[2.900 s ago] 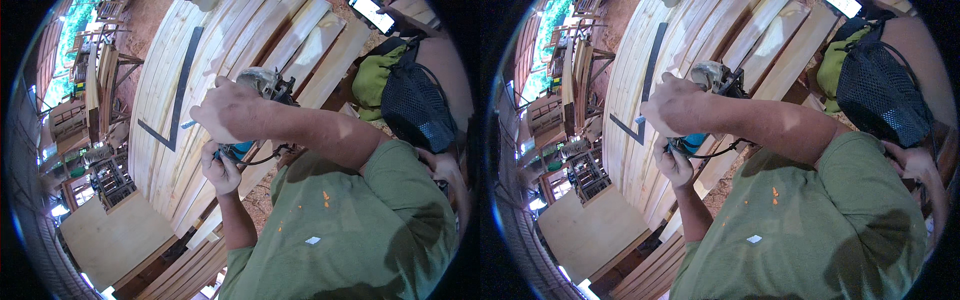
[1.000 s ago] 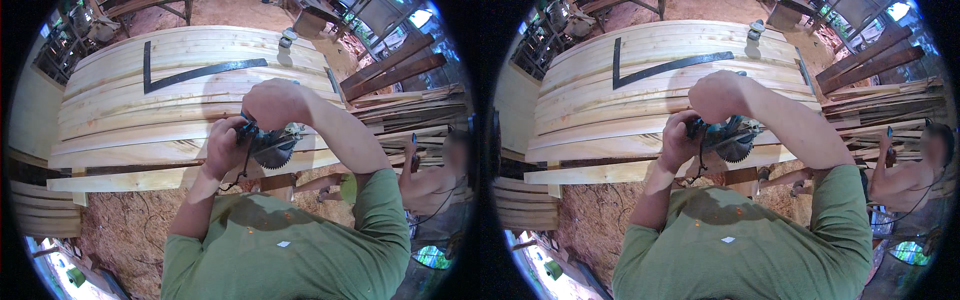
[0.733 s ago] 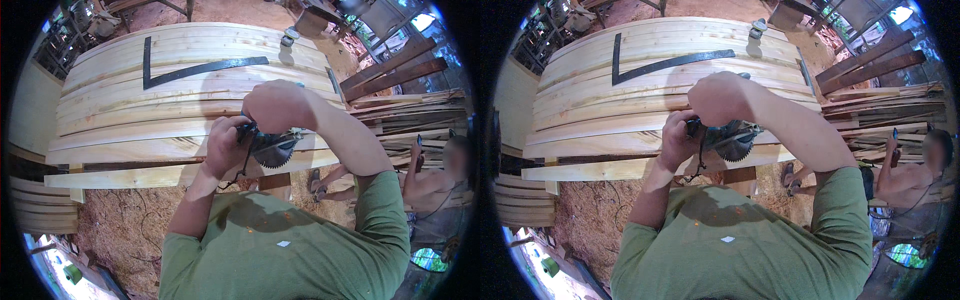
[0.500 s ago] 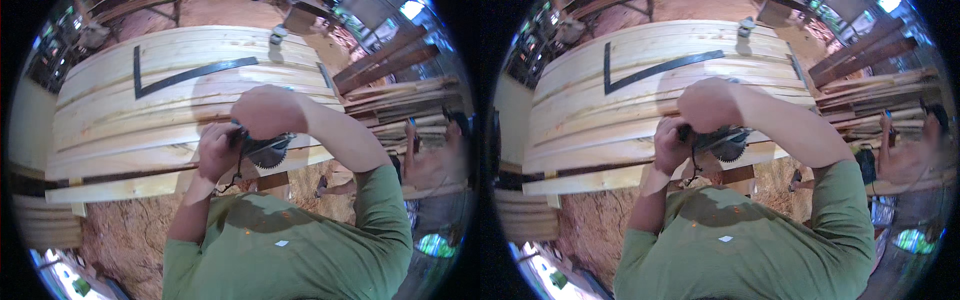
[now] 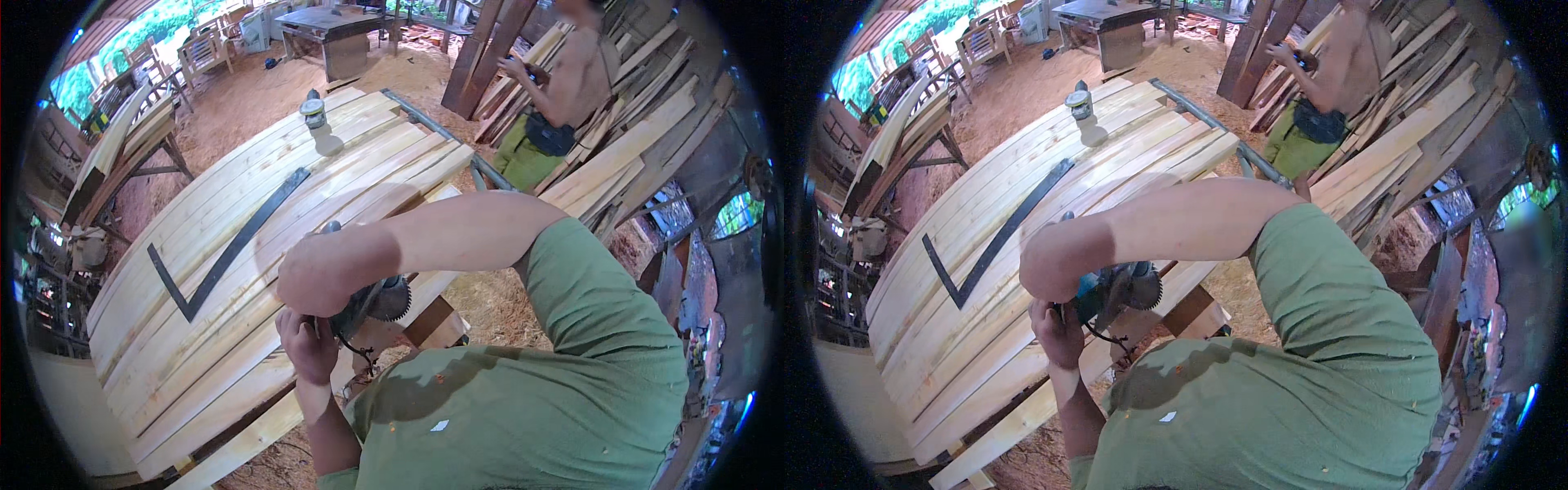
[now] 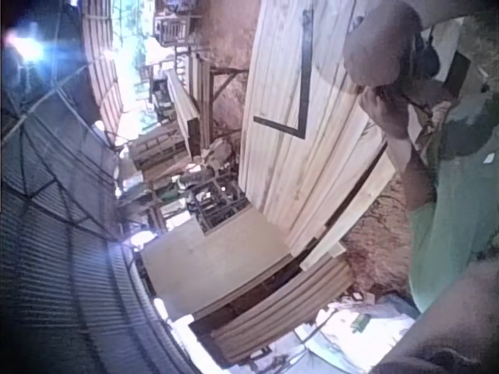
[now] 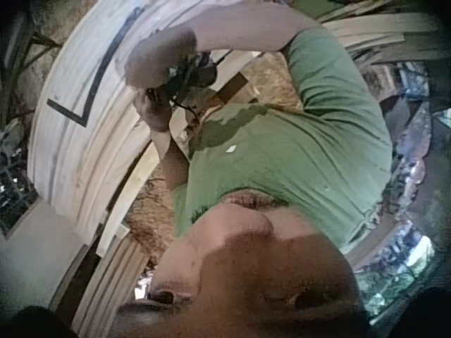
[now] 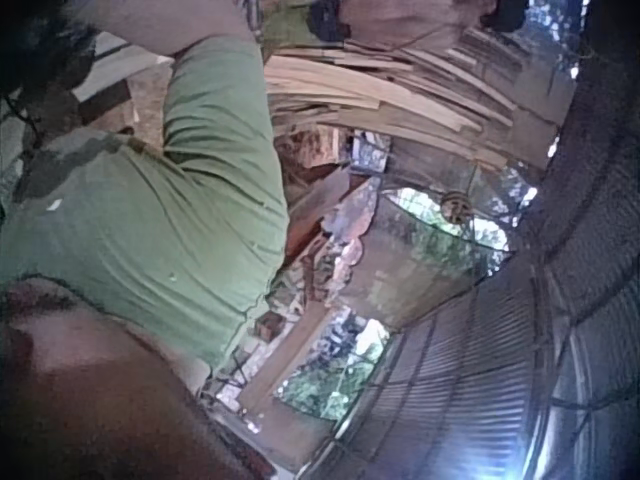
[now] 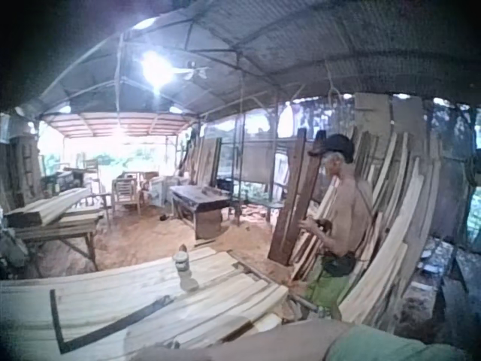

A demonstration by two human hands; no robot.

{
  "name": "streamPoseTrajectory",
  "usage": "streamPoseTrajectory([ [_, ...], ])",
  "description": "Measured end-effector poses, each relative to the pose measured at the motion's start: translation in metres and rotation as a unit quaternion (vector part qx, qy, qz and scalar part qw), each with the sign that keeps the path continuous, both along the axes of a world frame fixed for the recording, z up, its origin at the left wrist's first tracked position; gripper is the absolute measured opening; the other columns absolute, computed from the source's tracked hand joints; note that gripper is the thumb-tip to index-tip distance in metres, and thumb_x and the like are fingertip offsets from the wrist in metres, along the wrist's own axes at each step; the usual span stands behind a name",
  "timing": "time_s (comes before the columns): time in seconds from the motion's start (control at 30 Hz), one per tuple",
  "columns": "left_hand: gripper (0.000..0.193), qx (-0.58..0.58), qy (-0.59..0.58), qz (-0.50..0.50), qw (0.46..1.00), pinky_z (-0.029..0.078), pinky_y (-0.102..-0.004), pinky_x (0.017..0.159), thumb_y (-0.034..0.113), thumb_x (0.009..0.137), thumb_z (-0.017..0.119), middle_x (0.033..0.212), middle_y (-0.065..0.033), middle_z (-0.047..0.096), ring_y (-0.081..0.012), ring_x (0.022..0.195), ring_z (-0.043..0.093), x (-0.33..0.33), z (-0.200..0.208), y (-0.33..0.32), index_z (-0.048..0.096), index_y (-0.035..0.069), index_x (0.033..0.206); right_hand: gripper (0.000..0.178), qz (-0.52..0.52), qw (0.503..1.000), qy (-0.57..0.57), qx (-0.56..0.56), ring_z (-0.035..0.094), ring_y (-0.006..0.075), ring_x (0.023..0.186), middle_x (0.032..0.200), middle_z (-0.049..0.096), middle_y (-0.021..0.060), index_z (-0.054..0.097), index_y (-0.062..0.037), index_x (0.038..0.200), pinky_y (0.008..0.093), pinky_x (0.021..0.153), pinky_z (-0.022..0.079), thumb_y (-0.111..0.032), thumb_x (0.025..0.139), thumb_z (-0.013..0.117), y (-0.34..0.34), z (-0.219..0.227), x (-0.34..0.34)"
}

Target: Maintaining and adjusting a circular saw in a workshop using a spoon and small metal pieces.

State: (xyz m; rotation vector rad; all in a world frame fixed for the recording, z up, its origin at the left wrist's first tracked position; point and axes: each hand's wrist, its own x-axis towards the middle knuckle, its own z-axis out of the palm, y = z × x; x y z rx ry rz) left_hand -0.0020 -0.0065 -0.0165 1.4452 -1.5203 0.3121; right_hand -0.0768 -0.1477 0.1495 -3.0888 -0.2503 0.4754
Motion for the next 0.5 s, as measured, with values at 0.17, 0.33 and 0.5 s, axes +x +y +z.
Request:
streamPoseTrajectory([
  [0.17, 0.020, -0.019, 0.014, 0.006, 1.000, 0.046, -0.0485, 0.079, -0.007, 0.089, 0.068, 0.108, -0.0161, 0.072, -0.0373, 0.089, 0.066, 0.002, -0.007, 0.005, 0.053, 0.004, 0.097, 0.021, -0.027, 0.999, -0.024, -0.037, 0.072, 0.0357, 0.087, 0.089, 0.074, 0.0142, 0.079, -0.0069, 0.093, 0.0482, 0.078, 0.056, -0.021, 0.079, 0.073, -0.009, 0.041, -0.031],
  [0.33, 0.015, -0.031, 0.033, -0.014, 0.999, 0.049, -0.0476, 0.082, -0.007, 0.090, 0.067, 0.108, -0.0169, 0.072, -0.0374, 0.093, 0.067, 0.000, -0.003, 0.010, 0.057, 0.002, 0.095, 0.033, 0.017, 0.977, -0.175, 0.125, 0.068, 0.0356, 0.100, 0.105, 0.070, 0.0121, 0.075, -0.0092, 0.111, 0.0459, 0.086, 0.055, -0.019, 0.080, 0.077, -0.049, 0.038, -0.071],
  [0.5, 0.018, -0.017, 0.026, -0.016, 0.999, 0.049, -0.0487, 0.082, -0.006, 0.085, 0.070, 0.107, -0.0163, 0.072, -0.0376, 0.091, 0.067, 0.000, -0.008, 0.010, 0.054, 0.003, 0.089, 0.029, 0.006, 0.965, -0.183, 0.187, 0.067, 0.0366, 0.104, 0.108, 0.069, 0.0130, 0.070, -0.0084, 0.117, 0.0463, 0.089, 0.055, -0.011, 0.088, 0.072, -0.050, 0.025, -0.073],
])
